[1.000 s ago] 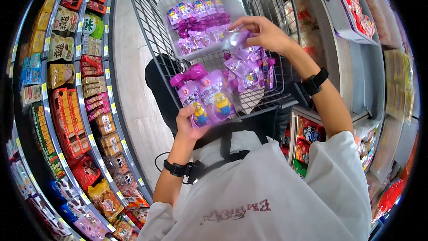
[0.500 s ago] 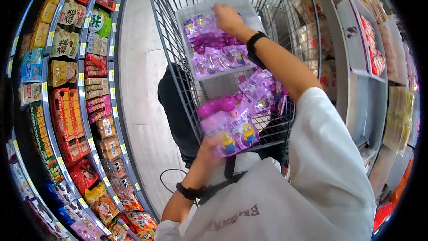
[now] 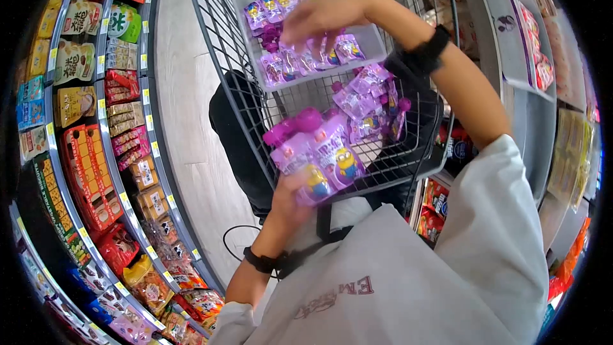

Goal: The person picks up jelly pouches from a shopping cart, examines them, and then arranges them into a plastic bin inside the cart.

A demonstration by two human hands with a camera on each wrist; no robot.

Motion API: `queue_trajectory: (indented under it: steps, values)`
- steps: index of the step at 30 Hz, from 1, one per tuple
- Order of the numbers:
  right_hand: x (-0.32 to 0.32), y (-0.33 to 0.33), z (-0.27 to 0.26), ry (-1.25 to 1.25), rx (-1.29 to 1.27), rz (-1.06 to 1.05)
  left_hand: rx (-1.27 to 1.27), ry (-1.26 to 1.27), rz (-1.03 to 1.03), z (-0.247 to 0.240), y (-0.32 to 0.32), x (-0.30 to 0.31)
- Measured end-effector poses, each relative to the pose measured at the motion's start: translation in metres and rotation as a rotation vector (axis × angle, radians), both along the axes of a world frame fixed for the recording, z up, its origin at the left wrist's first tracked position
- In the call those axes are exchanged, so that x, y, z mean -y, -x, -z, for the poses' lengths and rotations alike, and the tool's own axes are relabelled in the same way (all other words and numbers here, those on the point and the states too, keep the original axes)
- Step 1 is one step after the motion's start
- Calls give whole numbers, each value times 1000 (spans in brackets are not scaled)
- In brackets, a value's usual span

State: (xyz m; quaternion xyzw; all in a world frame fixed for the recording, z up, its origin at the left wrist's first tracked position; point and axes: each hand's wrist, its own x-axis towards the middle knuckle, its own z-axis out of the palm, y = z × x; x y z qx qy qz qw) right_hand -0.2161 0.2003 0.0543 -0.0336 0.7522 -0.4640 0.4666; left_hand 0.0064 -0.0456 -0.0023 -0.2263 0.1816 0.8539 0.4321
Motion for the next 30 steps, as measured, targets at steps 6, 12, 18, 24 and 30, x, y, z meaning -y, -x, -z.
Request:
queue_trajectory:
  steps: [6,12,18,24,30]
  values:
    - [29,-87,-16,79,-261,-343,-63,107,-63,19,-8,-4]
    - [8,-93,-22,-1,-516,-71,-106,44,-8,15,-5,-6]
    - [-57,-20,31,30,-411,626,-194,-20,60,0,2,-6]
    - [-57,60,177,337,-273,1364,-191,-78,100,6,0,-4]
    - [-36,57,213,418,-236,1563,-193,-89,89,8,3,-6]
